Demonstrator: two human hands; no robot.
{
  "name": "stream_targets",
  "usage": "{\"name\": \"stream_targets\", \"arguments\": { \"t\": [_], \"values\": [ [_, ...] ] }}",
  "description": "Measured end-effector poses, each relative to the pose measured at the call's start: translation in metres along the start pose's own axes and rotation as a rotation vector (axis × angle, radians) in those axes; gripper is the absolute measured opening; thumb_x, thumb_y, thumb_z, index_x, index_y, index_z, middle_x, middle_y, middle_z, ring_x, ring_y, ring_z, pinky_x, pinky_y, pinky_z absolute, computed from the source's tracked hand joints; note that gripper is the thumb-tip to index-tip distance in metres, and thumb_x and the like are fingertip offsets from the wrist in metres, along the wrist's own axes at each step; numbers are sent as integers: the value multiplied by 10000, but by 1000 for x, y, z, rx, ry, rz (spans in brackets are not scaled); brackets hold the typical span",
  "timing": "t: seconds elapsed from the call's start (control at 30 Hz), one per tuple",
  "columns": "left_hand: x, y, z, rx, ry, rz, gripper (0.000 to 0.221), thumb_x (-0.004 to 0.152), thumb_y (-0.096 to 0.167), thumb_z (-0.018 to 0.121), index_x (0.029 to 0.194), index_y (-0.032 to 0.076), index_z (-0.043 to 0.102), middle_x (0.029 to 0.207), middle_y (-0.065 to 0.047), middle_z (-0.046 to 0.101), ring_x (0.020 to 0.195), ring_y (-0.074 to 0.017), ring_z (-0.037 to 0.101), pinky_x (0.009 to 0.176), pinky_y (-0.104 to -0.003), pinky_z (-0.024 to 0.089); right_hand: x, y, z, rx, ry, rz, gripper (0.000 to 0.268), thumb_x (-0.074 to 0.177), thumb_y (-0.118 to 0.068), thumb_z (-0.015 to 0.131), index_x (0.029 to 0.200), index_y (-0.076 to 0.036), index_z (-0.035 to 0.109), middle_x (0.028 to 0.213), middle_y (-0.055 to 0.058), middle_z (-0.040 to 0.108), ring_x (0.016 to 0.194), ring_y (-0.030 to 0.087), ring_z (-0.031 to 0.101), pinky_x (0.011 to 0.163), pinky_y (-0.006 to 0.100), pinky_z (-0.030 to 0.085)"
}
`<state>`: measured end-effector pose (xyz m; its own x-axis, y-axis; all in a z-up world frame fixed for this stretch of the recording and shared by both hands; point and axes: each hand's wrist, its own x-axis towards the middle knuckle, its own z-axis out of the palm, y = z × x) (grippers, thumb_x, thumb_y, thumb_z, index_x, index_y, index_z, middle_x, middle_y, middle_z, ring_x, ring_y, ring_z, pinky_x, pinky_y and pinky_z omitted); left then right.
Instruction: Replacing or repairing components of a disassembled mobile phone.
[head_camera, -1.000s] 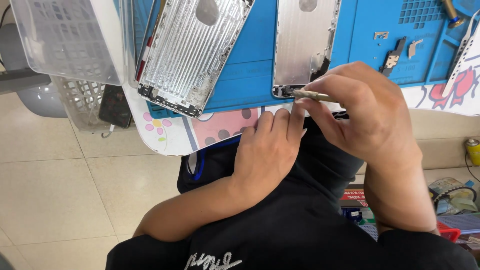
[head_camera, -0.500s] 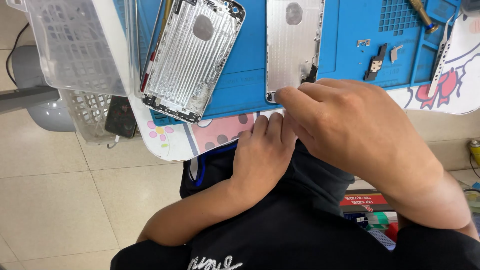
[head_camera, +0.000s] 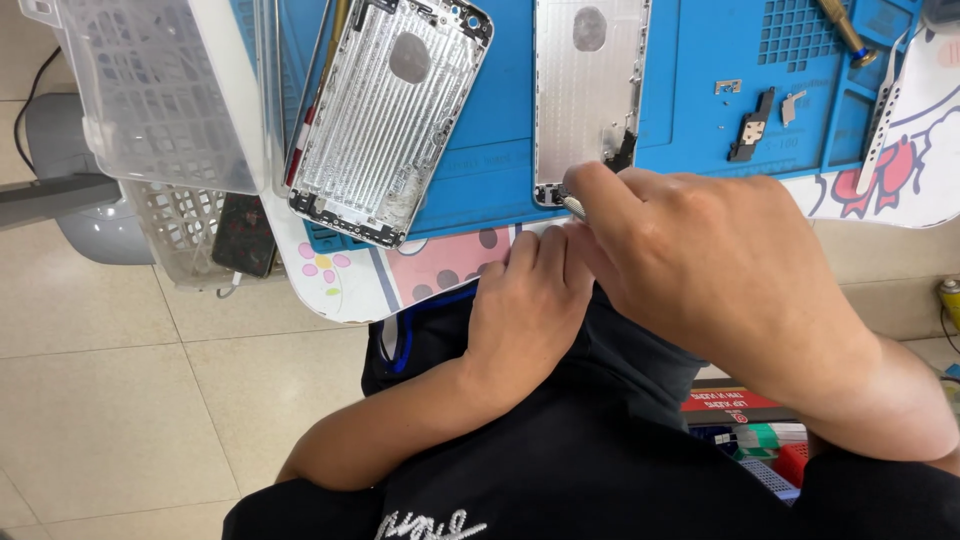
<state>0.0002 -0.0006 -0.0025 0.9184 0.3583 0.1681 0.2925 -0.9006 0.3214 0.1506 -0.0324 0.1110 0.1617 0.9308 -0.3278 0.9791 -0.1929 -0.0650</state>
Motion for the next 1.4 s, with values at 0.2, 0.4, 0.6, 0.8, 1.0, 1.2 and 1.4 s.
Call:
{"name": "stream_targets", "arguments": {
  "t": [0.2, 0.4, 0.6, 0.8, 1.0, 1.2, 1.4],
  "values": [
    [-1, 1, 2, -14, 25, -13, 205, 863, 165, 714, 999, 50, 613, 862, -25, 575, 789, -150, 552, 512, -281, 427, 1, -2, -2, -37, -79, 66, 331, 978, -380, 671, 821, -102, 588, 530, 5, 575, 441, 196, 584, 402, 339, 409],
    [-2, 2, 3, 17, 20, -1, 208, 810, 152, 707, 962, 23, 648, 855, -16, 566, 784, -145, 554, 506, -272, 423, 3, -6, 2, 69, 51, 12, 262, 928, -210, 697, 756, -64, 563, 544, 43, 586, 454, 231, 603, 398, 364, 427],
    [2, 4, 6, -10, -3, 30, 119, 763, 80, 714, 828, 52, 618, 813, -48, 551, 738, -183, 555, 477, -290, 434, 0, -4, 6, 143, 154, -22, 98, 814, -78, 677, 844, -34, 595, 648, 65, 641, 520, 243, 648, 394, 369, 446],
    [5, 8, 1, -6, 47, 31, 147, 778, 82, 742, 818, 44, 605, 815, -65, 552, 723, -193, 562, 478, -299, 445, 4, 0, 10, 233, 76, 18, 119, 827, -119, 692, 846, -31, 615, 614, 87, 654, 514, 259, 663, 393, 382, 461],
    [12, 10, -13, -9, 81, -11, 357, 817, 180, 774, 1039, -61, 634, 899, -93, 610, 714, -180, 571, 461, -277, 451, 4, 1, -1, 155, 4, 91, 299, 953, -340, 695, 852, -68, 623, 632, 78, 670, 562, 274, 681, 437, 390, 483],
    [9, 10, -13, -87, 24, -47, 323, 848, 269, 792, 962, 28, 609, 802, -49, 559, 740, -181, 580, 493, -298, 480, 2, 6, -6, 220, 115, 33, 203, 876, -219, 698, 783, -52, 630, 648, 65, 689, 573, 282, 688, 448, 409, 500],
    [8, 9, -13, -108, 2, -53, 305, 858, 277, 784, 934, 41, 606, 806, -44, 562, 752, -178, 578, 501, -297, 485, 6, 6, -2, 248, 50, 96, 222, 883, -230, 710, 749, -59, 663, 619, 85, 690, 559, 301, 688, 492, 419, 528]
  ]
}}
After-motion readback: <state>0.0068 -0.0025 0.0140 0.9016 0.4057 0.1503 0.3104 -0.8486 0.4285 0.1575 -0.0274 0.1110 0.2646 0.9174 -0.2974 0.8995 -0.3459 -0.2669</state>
